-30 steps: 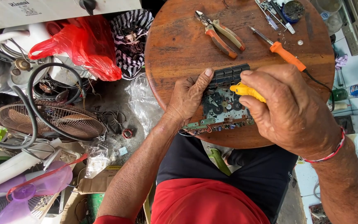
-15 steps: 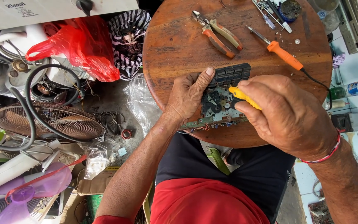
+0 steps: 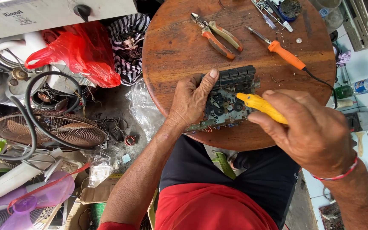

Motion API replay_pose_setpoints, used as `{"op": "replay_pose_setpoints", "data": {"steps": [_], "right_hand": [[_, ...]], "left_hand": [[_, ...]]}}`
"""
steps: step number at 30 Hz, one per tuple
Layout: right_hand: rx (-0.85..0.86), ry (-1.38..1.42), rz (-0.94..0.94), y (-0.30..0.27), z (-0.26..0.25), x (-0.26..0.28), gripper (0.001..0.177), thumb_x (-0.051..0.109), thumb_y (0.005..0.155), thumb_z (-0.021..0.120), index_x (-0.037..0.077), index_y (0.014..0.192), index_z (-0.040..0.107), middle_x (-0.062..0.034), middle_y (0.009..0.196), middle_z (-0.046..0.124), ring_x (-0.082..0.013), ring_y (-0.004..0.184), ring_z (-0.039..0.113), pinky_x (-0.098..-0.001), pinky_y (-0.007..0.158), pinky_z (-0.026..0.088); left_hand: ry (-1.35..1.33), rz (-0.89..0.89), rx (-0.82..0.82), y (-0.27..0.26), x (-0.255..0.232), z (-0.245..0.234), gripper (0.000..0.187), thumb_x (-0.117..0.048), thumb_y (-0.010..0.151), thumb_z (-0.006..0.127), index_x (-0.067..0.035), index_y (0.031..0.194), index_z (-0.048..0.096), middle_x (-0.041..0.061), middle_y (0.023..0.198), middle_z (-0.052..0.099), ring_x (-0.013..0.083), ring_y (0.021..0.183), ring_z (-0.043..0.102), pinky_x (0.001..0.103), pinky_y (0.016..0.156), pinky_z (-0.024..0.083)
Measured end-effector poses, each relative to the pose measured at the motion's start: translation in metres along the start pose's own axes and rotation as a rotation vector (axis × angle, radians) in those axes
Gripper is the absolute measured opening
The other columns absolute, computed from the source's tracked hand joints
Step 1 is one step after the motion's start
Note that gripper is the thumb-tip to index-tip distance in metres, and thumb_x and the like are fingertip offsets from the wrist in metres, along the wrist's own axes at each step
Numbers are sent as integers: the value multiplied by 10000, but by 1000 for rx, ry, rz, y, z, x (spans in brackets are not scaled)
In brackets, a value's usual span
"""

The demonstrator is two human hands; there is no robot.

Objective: The person uses a soldering iron and screwdrivers to work on a circuit board placed on a round wooden table. They flip the board, remove components, and manipulate wires while seated in a cluttered workshop.

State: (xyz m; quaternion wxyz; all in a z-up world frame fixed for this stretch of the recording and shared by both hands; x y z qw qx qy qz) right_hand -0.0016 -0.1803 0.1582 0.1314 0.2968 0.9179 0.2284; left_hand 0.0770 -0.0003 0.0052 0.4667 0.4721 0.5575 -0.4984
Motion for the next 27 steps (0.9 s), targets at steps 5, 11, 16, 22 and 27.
{"op": "replay_pose_setpoints", "data": {"steps": [5, 11, 16, 22, 27], "right_hand": [[-108, 389, 476, -57, -20, -43, 345, -4, 1093, 713, -175, 1316, 513, -318, 1223, 676, -419, 1163, 652, -491, 1103, 525], [-254, 610, 868, -121, 0, -82, 381, 145, 1277, 392, -209, 1416, 406, -378, 1320, 562, -430, 887, 665, -388, 767, 539], [-574, 1080, 1131, -167, 61, -79, 268, 219, 1071, 660, 69, 1253, 531, -173, 1212, 663, -293, 875, 723, -309, 744, 636], [-556, 1349, 1260, -201, 103, -41, 195, 35, 982, 648, 86, 1151, 567, -224, 1253, 685, -302, 961, 751, -313, 810, 636], [-484, 1307, 1323, -215, 112, -25, 186, 57, 984, 639, 58, 1142, 541, -245, 1242, 683, -316, 972, 751, -317, 805, 623]], "left_hand": [[-71, -33, 54, 4, -7, -7, 486, -568, 952, 537, -174, 667, 524, -96, 607, 403, 55, 582, 378, 296, 525, 294], [129, 289, -109, -17, -35, -10, 535, -618, 850, 637, -107, 1002, 678, -14, 826, 690, 105, 689, 641, 261, 532, 508], [429, 861, -138, -37, -25, 15, 460, -410, 898, 773, -41, 1045, 542, 148, 988, 663, 274, 852, 666, 395, 725, 579], [540, 993, -72, -61, 14, 42, 516, -365, 865, 858, -36, 1025, 495, 142, 984, 588, 291, 880, 599, 414, 766, 507], [509, 861, -16, -66, 36, 54, 731, -451, 779, 922, 6, 1161, 498, 193, 1129, 591, 333, 1030, 625, 447, 927, 508]]}}
Point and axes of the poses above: each hand's wrist, its own y-axis towards the middle knuckle, its own z-axis out of the palm, x = y × z, the point moved 8 cm from there along y, towards the middle knuckle
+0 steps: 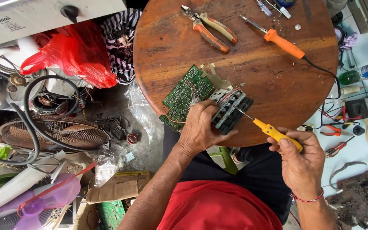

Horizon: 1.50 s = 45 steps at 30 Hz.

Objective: The person uses a soldering iron and screwdrivers to work on a circuit board placed on a round wooden table. They flip the board, remove components, and manipulate wires while seated in a cluttered workshop.

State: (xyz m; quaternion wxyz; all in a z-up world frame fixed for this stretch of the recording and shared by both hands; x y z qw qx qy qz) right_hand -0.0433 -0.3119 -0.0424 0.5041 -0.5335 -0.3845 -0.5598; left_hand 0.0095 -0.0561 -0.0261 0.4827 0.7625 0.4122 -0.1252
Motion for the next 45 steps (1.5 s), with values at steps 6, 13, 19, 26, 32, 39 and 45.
{"op": "replay_pose_setpoints", "data": {"steps": [6, 13, 19, 26, 32, 39, 45], "right_hand": [[-8, -222, -32, -5, -4, -1, 271, 98, 990, 649, -41, 1206, 563, -245, 1214, 683, -301, 951, 745, -307, 762, 632], [3, -350, -50, -7, -7, 3, 266, 140, 1012, 635, -56, 1181, 574, -239, 1117, 701, -289, 879, 750, -308, 746, 626], [3, -425, -52, -9, -12, -5, 252, 149, 1038, 625, -45, 1191, 577, -233, 1030, 711, -259, 798, 734, -290, 754, 602], [-8, -429, -53, -12, -22, -11, 250, 119, 1049, 617, -60, 1217, 574, -245, 1105, 694, -279, 840, 737, -307, 754, 617], [-25, -510, -52, -10, -24, -10, 237, 115, 1065, 619, -73, 1207, 589, -239, 1112, 694, -275, 858, 727, -311, 772, 607], [-23, -544, -75, -7, -22, -8, 233, 118, 1070, 626, -70, 1202, 591, -228, 1088, 697, -268, 843, 723, -306, 795, 592], [-18, -546, -127, -14, -17, 7, 270, 94, 1086, 601, -128, 1237, 574, -269, 1141, 671, -306, 903, 717, -341, 780, 613]], "left_hand": [[41, -50, 38, -13, -5, -5, 802, -466, 834, 889, 31, 1298, 462, 243, 1275, 536, 377, 1167, 570, 488, 1022, 499], [57, -52, -120, -44, -31, -57, 825, -472, 889, 817, -16, 1447, 417, 230, 1418, 506, 391, 1369, 545, 530, 1159, 528], [270, -510, -195, -51, 36, -95, 755, -517, 987, 588, 26, 1469, 380, 212, 1299, 529, 316, 1190, 539, 462, 1001, 515], [-104, -842, -37, -63, 84, -62, 547, -557, 995, 503, -52, 1140, 658, -33, 670, 482, 95, 519, 381, 291, 439, 337], [5, -775, -109, -62, 83, -60, 315, -373, 1045, 575, -93, 908, 620, -32, 634, 463, 111, 542, 427, 343, 444, 326], [56, -582, -126, -42, 69, -60, 249, -266, 1067, 578, -49, 1167, 649, 17, 751, 570, 155, 610, 555, 337, 507, 472], [2, -652, -121, -38, 67, -66, 194, -264, 1053, 589, -78, 1018, 634, 11, 737, 568, 151, 639, 525, 352, 561, 438]]}}
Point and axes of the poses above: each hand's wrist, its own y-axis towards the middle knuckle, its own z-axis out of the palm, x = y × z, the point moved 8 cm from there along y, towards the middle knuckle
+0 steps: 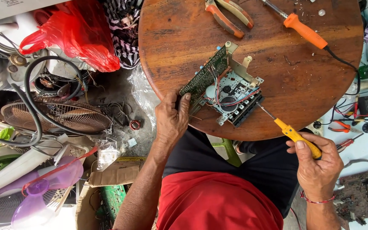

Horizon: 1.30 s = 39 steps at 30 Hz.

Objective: The person uses a soldering iron and screwdrivers to work on a circuit board placed on a round wooden table. They flip the board, remove components, and manipulate wires while seated in a cluttered workshop.

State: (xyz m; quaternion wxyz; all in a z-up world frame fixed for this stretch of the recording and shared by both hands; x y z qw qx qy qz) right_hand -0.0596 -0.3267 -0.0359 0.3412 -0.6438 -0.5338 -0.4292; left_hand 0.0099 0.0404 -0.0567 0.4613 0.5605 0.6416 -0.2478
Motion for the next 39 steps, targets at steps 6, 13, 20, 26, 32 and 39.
{"op": "replay_pose_setpoints", "data": {"steps": [6, 13, 20, 26, 32, 39], "right_hand": [[-36, 26, -40, -4, -4, 18, 268, 65, 1089, 598, -144, 1248, 551, -291, 1160, 657, -333, 868, 707, -347, 775, 604], [-41, 71, -92, -14, -7, 21, 234, 39, 1059, 580, -127, 1210, 513, -331, 1155, 637, -357, 828, 695, -372, 722, 604], [-7, 130, -101, -13, 4, 24, 233, 42, 1034, 592, -111, 1201, 535, -306, 1141, 644, -336, 830, 711, -348, 723, 621], [70, 67, -230, -8, 23, 60, 229, 54, 998, 620, -109, 1148, 563, -279, 1096, 668, -304, 813, 733, -319, 733, 629], [83, -102, -475, -6, 23, 89, 184, -18, 987, 638, -112, 1122, 557, -291, 1123, 664, -356, 923, 742, -382, 817, 670], [69, -390, -668, -4, 24, 108, 225, 78, 975, 741, -74, 1109, 643, -221, 1106, 744, -333, 994, 742, -397, 884, 607]], "left_hand": [[17, -111, 13, 5, 10, 3, 365, -400, 1056, 537, -123, 819, 509, -40, 623, 437, 110, 529, 430, 334, 436, 332], [-267, -165, -25, 9, 15, 1, 313, -262, 1059, 563, -148, 788, 456, -62, 683, 375, 87, 634, 348, 297, 520, 289], [-448, -372, -36, 9, 49, 9, 349, -258, 1011, 627, -173, 725, 445, -73, 676, 379, 78, 648, 328, 296, 548, 284], [-739, -494, 15, 4, 59, 29, 301, -166, 956, 648, -179, 703, 487, -88, 702, 368, 62, 677, 305, 288, 628, 267], [-1320, -775, 73, -21, 53, 67, 257, -38, 918, 679, 67, 1152, 659, 192, 1064, 745, 302, 919, 738, 463, 848, 645], [-1333, -1099, 267, -53, 67, 90, 314, -139, 981, 624, 12, 1254, 661, 153, 1146, 749, 265, 992, 740, 416, 887, 635]]}}
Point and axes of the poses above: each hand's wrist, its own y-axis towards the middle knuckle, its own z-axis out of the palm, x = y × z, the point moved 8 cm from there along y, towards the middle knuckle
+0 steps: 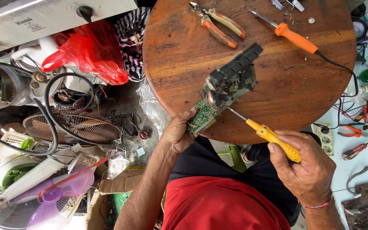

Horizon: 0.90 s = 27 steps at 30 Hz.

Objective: The person uses a soldering iron and screwdrivers to work on a circuit board placed on a round wooden table. They flip the board, remove components, and manipulate wires while seated in a cluttered workshop.

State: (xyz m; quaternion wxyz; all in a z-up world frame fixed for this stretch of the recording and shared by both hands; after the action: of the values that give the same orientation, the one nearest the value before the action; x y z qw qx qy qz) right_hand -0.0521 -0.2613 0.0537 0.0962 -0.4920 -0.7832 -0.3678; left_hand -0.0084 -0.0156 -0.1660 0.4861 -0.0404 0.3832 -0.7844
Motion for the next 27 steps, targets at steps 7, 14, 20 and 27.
{"op": "replay_pose_setpoints", "data": {"steps": [7, 14, 20, 27], "right_hand": [[24, 4, -88, 18, 6, 14, 212, 65, 978, 735, -58, 1119, 636, -203, 1113, 741, -316, 991, 741, -388, 921, 594], [56, -62, -153, 24, 12, 18, 228, 61, 976, 766, -19, 1141, 631, -167, 1117, 737, -277, 972, 735, -362, 910, 594], [112, -79, -187, 30, 29, 28, 169, 85, 951, 774, 1, 1056, 673, -126, 1056, 740, -228, 915, 729, -339, 848, 601], [89, -80, -171, 23, 34, 24, 146, 72, 976, 750, -7, 1070, 671, -125, 1059, 735, -236, 932, 725, -340, 863, 586]], "left_hand": [[-69, -31, -60, -1, 2, -16, 394, -155, 952, 681, 8, 1307, 628, 196, 1129, 748, 364, 948, 756, 349, 669, 667], [190, 33, -97, -9, -7, -11, 289, -242, 951, 699, -70, 1179, 650, 93, 917, 762, 221, 712, 754, 260, 349, 520], [1754, 478, -519, -63, -86, 32, 550, -622, 954, 407, -184, 1194, 637, 110, 773, 759, 304, 699, 733, 453, 611, 546], [1425, 828, -387, -61, -98, 40, 430, -400, 944, 572, -59, 1193, 656, 98, 1070, 771, 210, 757, 700, 378, 644, 556]]}}
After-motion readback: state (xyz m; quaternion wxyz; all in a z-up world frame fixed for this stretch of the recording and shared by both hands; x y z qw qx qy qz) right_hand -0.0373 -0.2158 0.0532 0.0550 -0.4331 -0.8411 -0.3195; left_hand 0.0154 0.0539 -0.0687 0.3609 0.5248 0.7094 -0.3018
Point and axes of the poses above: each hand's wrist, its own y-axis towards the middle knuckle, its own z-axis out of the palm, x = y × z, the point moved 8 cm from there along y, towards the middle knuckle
